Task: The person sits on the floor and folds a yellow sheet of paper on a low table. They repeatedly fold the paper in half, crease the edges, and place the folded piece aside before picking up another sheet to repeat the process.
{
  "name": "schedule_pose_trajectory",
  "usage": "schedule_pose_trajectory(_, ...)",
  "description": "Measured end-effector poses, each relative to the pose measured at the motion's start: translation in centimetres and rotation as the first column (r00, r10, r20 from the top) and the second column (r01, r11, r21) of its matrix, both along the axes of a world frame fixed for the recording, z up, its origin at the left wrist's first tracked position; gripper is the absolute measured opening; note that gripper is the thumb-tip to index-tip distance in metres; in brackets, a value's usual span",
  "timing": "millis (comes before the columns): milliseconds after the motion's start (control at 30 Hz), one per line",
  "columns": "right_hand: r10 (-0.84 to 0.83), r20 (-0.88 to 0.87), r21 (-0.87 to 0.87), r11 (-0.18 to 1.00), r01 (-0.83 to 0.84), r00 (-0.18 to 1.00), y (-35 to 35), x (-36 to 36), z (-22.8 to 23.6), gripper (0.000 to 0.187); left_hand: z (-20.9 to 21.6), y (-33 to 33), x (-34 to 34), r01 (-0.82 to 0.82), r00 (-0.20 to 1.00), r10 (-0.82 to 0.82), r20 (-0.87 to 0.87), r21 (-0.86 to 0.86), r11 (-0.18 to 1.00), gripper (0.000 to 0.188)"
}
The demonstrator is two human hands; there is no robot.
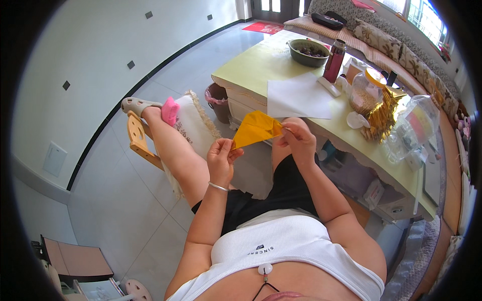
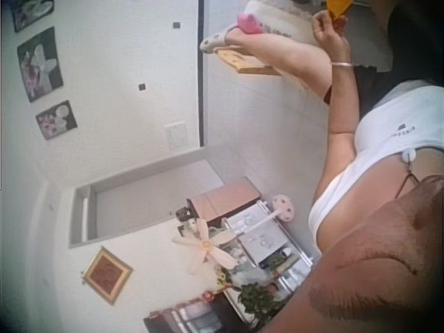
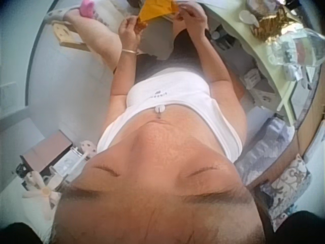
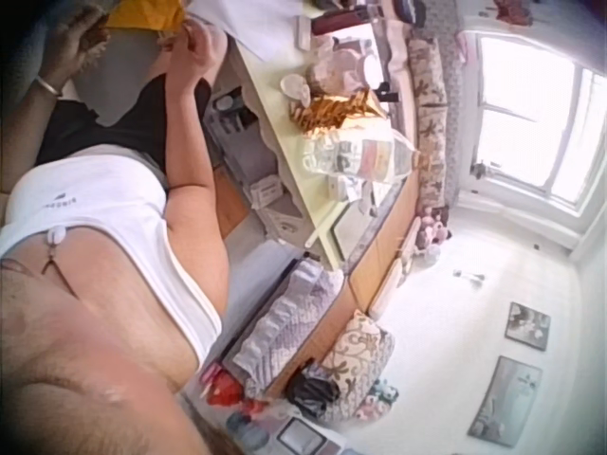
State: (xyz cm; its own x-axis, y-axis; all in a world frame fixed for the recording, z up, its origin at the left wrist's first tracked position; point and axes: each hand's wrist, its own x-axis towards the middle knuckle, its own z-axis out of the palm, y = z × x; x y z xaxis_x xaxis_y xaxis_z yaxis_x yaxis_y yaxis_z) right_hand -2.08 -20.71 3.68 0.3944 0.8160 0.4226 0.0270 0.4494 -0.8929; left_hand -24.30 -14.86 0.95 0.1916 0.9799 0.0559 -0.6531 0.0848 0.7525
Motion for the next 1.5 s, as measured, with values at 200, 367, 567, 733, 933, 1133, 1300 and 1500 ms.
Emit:
schedule_pose_trajectory(200, 0.041, 0.121, 0.095, 0.994, -0.053, 0.992, -0.5, -0.2, 0.1, 0.019, 0.9, -1.0, -0.7, -0.004, 0.999, 0.005, -0.051, 0.015, 1.0, 0.013)
schedule_pose_trajectory(367, 0.12, 0.024, 0.002, 0.993, -0.12, 0.993, -1.3, -0.3, 1.0, 0.018, 1.2, -1.7, -1.2, -0.003, 0.996, 0.003, -0.087, -0.002, 1.0, 0.025)
schedule_pose_trajectory(567, 0.223, -0.026, -0.166, 0.96, -0.224, 0.975, -1.6, 0.4, 2.3, 0.021, 0.7, -2.0, -1.7, -0.029, 0.988, 0.036, -0.148, 0.048, 0.998, 0.024)
schedule_pose_trajectory(733, 0.273, -0.032, -0.277, 0.922, -0.271, 0.961, -1.9, 1.2, 2.6, 0.022, 0.7, -2.0, -1.7, -0.061, 0.973, 0.077, -0.216, 0.079, 0.995, 0.024)
schedule_pose_trajectory(933, 0.3, -0.055, -0.437, 0.85, -0.293, 0.952, -1.7, 1.9, 2.2, 0.016, 1.0, -2.0, -2.4, -0.081, 0.925, 0.102, -0.365, 0.071, 0.994, 0.022)
schedule_pose_trajectory(1133, 0.25, -0.059, -0.354, 0.9, -0.254, 0.967, -1.2, 1.3, 1.0, 0.01, 1.2, -1.9, -2.7, -0.063, 0.883, 0.066, -0.464, 0.021, 0.998, 0.013)
schedule_pose_trajectory(1300, 0.221, -0.003, -0.338, 0.918, -0.209, 0.975, -1.6, 1.1, 1.7, 0.008, 0.9, -2.1, -3.0, -0.027, 0.901, 0.03, -0.434, 0.013, 1.0, 0.013)
schedule_pose_trajectory(1500, 0.211, 0.029, -0.331, 0.924, -0.189, 0.977, -1.7, 1.4, 2.1, 0.008, 1.3, -2.2, -2.4, 0.005, 0.837, -0.015, -0.547, -0.02, 1.0, 0.01)
